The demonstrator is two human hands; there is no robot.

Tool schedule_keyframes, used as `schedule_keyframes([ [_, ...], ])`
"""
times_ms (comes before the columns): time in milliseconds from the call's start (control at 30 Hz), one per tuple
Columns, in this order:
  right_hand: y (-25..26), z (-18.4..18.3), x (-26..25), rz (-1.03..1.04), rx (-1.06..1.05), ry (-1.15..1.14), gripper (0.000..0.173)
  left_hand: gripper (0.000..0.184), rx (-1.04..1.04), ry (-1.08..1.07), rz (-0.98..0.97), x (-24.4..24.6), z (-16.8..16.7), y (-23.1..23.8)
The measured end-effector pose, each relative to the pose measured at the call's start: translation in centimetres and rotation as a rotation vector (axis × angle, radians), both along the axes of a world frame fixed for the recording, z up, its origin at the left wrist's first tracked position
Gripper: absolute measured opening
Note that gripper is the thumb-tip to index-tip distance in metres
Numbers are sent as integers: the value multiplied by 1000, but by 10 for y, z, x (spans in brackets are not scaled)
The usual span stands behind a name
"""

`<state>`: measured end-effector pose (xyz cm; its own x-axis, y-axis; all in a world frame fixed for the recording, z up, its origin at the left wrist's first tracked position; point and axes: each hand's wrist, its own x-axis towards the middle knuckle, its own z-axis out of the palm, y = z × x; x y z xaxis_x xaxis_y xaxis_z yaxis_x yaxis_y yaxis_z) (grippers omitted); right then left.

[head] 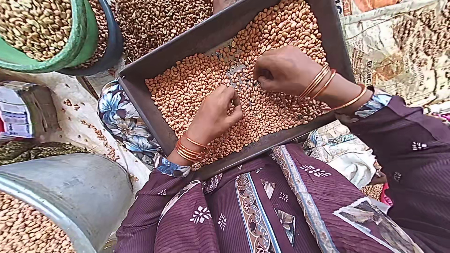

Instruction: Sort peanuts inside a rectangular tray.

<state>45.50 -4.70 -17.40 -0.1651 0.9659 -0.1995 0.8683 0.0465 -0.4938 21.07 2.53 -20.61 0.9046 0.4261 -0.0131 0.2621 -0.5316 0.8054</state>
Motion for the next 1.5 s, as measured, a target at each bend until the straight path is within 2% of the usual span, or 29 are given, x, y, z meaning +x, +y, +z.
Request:
schedule_keyframes([
  [100,-2,25,19,-170,-101,526,10,9,-593,-180,70,-2,4,6],
  [133,-4,29,25,-202,-120,717,12,11,-675,-184,48,-2,4,7],
  [167,-7,30,29,-233,-157,863,15,13,-649,-153,19,-2,4,5],
  [200,-11,30,32,-250,-218,925,19,14,-539,-104,-17,-2,4,3],
  [267,-19,31,28,-209,-313,745,22,16,-217,-44,-132,1,1,-6],
  [333,-30,26,21,2,-270,372,18,17,-10,-4,-225,5,-7,-14],
  [433,-48,16,12,249,-190,65,12,17,147,108,-296,6,-12,-22],
  [500,-57,14,5,262,-185,-39,10,17,211,117,-308,5,-13,-25],
  [600,-64,10,-1,225,-167,-136,14,19,219,110,-300,6,-14,-25],
  [733,-64,10,-4,188,-184,-180,17,17,-32,-8,-149,3,-4,-13],
  [833,-63,8,-3,199,-185,-155,19,8,-511,-123,59,-9,7,0],
  [900,-61,8,1,210,-175,-128,22,12,-830,-189,144,-20,10,7],
  [967,-59,9,2,206,-190,-128,19,20,-946,-191,165,-37,12,12],
  [1033,-58,8,2,195,-178,-139,17,18,-774,-93,162,-52,16,11],
  [1100,-57,7,0,189,-186,-147,16,13,-487,38,117,-68,21,8],
  [1167,-55,8,-2,191,-192,-149,14,17,-218,121,47,-81,23,2],
  [1233,-54,10,-3,187,-189,-144,12,17,-62,164,-12,-91,24,-5],
  [1367,-53,11,-3,186,-188,-146,11,16,36,184,-117,-106,23,-14],
  [1500,-46,16,-3,150,-169,26,16,19,47,183,-219,-110,23,-24],
])
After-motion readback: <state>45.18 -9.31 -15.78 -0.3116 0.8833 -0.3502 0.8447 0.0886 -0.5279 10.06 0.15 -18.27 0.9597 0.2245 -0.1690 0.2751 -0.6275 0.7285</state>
